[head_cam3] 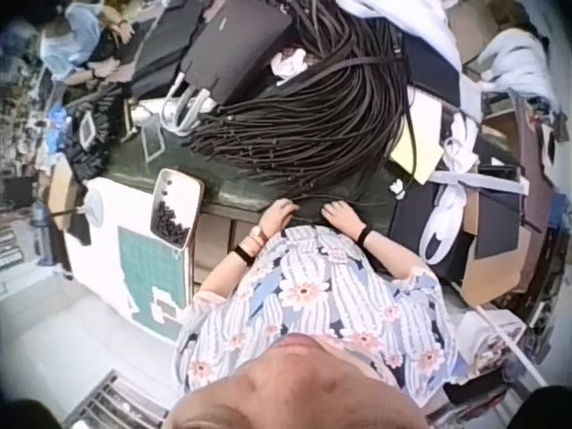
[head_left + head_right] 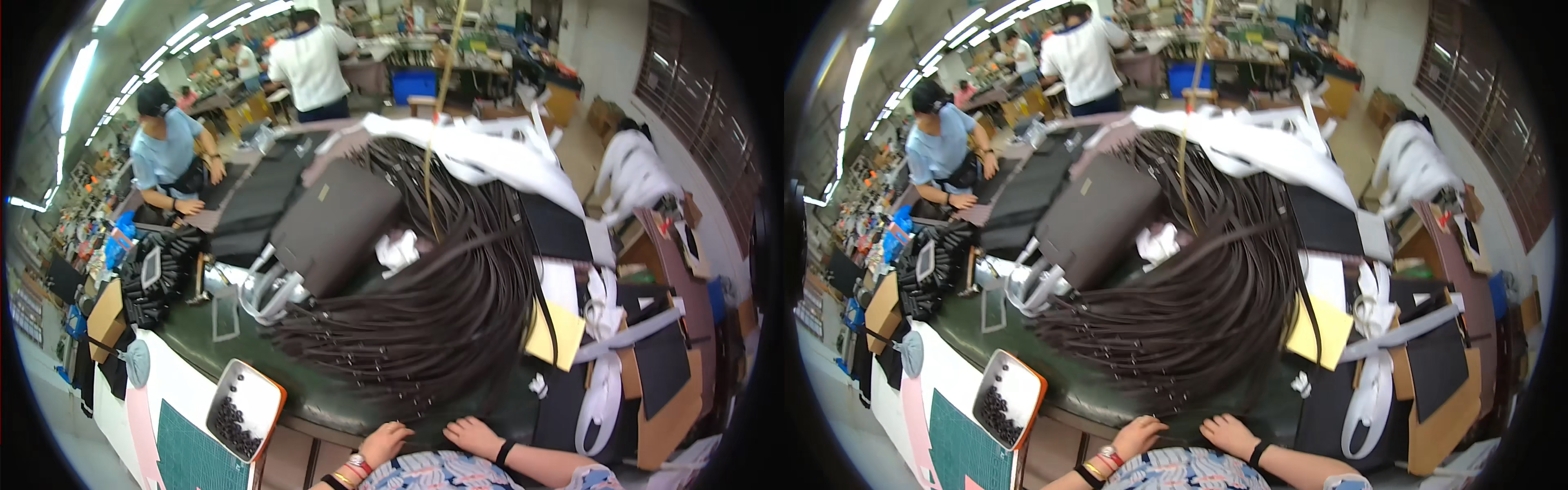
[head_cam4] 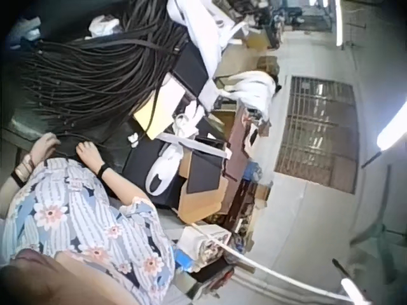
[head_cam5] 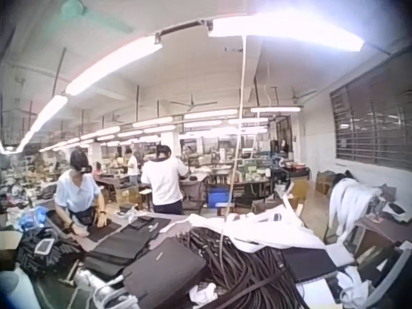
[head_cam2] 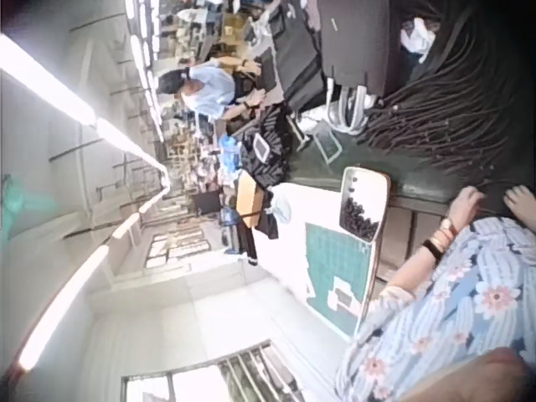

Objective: The person attaches small black plastic hardware pieces to the ends of long dark leather straps by hand. They repeatedly pick up a strap, slide a piece onto the end, and place the strap back on the table. The workspace is a factory floor with other workers assembling similar items in the background.

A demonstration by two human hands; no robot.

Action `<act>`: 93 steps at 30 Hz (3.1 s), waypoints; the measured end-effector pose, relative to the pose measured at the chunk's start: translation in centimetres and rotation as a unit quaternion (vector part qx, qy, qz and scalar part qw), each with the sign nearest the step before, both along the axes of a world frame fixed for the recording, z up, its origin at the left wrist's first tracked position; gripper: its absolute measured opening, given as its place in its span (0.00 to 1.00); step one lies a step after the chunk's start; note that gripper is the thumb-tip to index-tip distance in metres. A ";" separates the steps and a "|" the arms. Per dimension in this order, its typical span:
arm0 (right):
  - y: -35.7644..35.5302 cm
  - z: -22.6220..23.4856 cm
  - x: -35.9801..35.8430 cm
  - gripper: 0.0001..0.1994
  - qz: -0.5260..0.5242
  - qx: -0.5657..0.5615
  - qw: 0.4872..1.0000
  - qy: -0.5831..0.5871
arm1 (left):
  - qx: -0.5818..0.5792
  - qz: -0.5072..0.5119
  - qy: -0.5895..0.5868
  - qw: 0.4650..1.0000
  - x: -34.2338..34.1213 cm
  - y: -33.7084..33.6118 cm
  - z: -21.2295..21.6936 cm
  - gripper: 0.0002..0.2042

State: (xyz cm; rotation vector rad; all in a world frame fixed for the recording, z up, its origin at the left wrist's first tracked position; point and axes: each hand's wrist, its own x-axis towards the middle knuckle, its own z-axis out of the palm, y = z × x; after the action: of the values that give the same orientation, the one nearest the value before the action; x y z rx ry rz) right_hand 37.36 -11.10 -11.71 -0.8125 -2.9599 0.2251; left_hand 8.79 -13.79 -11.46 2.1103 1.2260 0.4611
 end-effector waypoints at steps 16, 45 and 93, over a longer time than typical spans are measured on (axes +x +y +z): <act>-1.0 -2.1 -0.1 0.06 -0.059 -0.022 0.998 -0.024 | 0.243 0.119 0.058 0.961 6.6 12.5 9.6 0.08; 5.0 4.2 -4.9 0.11 -0.082 -0.233 0.969 0.020 | -0.270 0.175 -0.237 0.917 3.0 3.9 0.5 0.10; 8.3 5.5 -0.4 0.07 -0.012 -0.178 0.968 0.178 | -0.263 0.271 -0.146 0.914 -8.0 1.0 4.0 0.11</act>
State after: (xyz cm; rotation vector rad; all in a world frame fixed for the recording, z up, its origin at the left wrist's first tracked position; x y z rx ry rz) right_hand 36.98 -2.80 -6.20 -0.7418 -2.6009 0.8259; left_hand 0.78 -12.83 -7.49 1.1905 1.5389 0.5795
